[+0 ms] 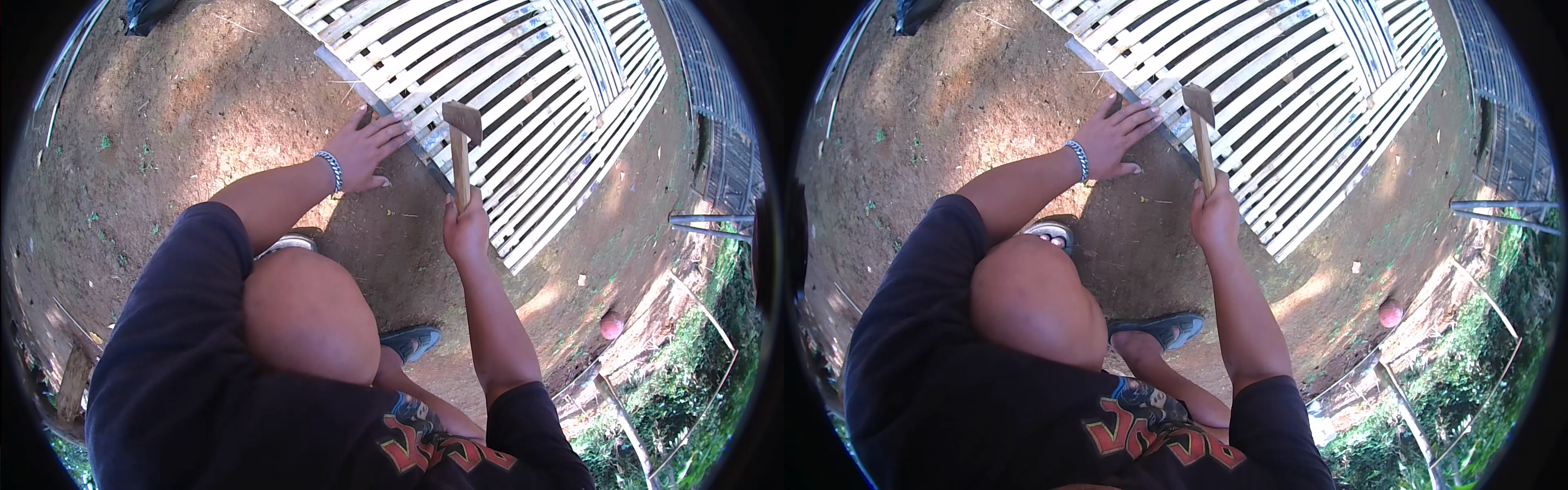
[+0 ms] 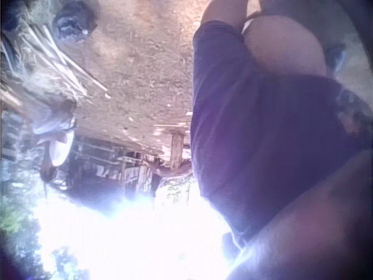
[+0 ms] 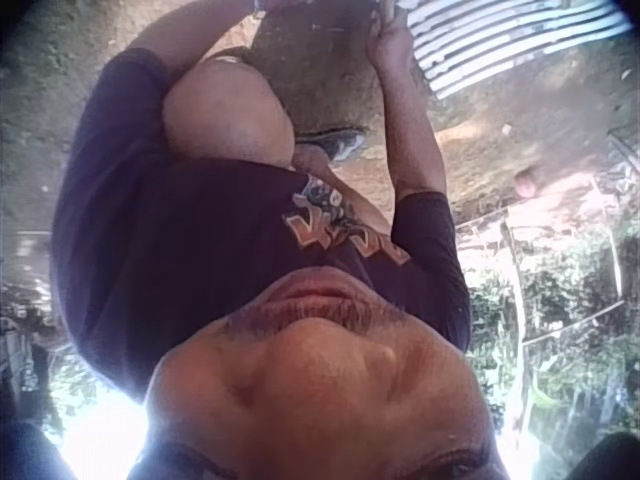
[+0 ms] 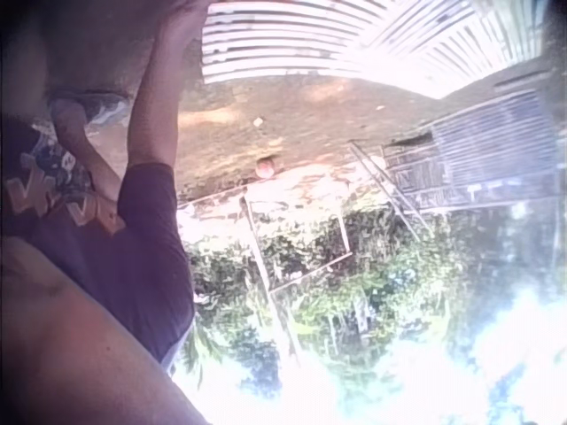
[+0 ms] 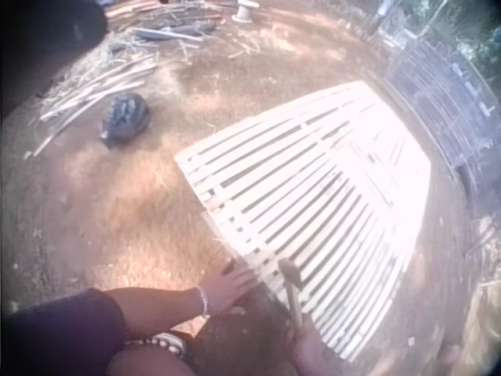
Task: The person assembles a white slatted wooden structure on the ground. They position a metal bar along the bottom edge and use a hammer to drive nails into the wood, securing the bar in place. The person repeatedly adjusts the bar and hammers along its length.
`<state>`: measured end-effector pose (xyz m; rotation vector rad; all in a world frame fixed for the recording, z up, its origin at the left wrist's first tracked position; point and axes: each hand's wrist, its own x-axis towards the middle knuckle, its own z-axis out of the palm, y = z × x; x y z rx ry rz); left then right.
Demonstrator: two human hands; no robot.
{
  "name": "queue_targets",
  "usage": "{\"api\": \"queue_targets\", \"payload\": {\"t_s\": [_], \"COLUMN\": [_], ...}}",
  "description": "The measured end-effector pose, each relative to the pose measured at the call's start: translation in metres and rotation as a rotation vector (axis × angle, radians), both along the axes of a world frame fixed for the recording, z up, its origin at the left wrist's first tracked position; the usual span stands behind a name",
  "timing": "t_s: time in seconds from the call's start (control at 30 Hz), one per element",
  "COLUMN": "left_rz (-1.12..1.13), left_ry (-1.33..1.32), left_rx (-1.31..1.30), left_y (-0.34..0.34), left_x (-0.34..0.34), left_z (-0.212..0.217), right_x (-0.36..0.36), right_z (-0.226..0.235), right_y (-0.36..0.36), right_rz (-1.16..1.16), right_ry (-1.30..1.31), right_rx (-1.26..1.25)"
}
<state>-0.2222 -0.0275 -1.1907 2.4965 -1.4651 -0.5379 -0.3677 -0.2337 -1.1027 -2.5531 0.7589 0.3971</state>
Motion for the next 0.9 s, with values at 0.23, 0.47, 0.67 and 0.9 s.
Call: {"api": "queue_targets", "payload": {"t_s": [0.23,0.47,0.67,0.9], "left_rz": [0.038,0.052,0.013,-0.023], "left_ry": [-0.006,-0.024,-0.036,-0.031], "left_rx": [-0.029,0.042,-0.024,-0.027], "left_y": [0.003,0.004,0.008,0.007], "left_x": [-0.006,0.001,0.006,0.01], "left_z": [-0.004,0.01,0.001,-0.001], "right_x": [0.002,0.024,0.036,0.027], "right_z": [0.006,0.019,0.023,-0.006], "right_y": [0.004,0.018,0.023,-0.001], "right_rz": [0.019,0.011,0.019,0.16], "right_ry": [0.021,-0.107,-0.255,0.267], "right_rx": [0.054,0.121,0.19,0.0]}}
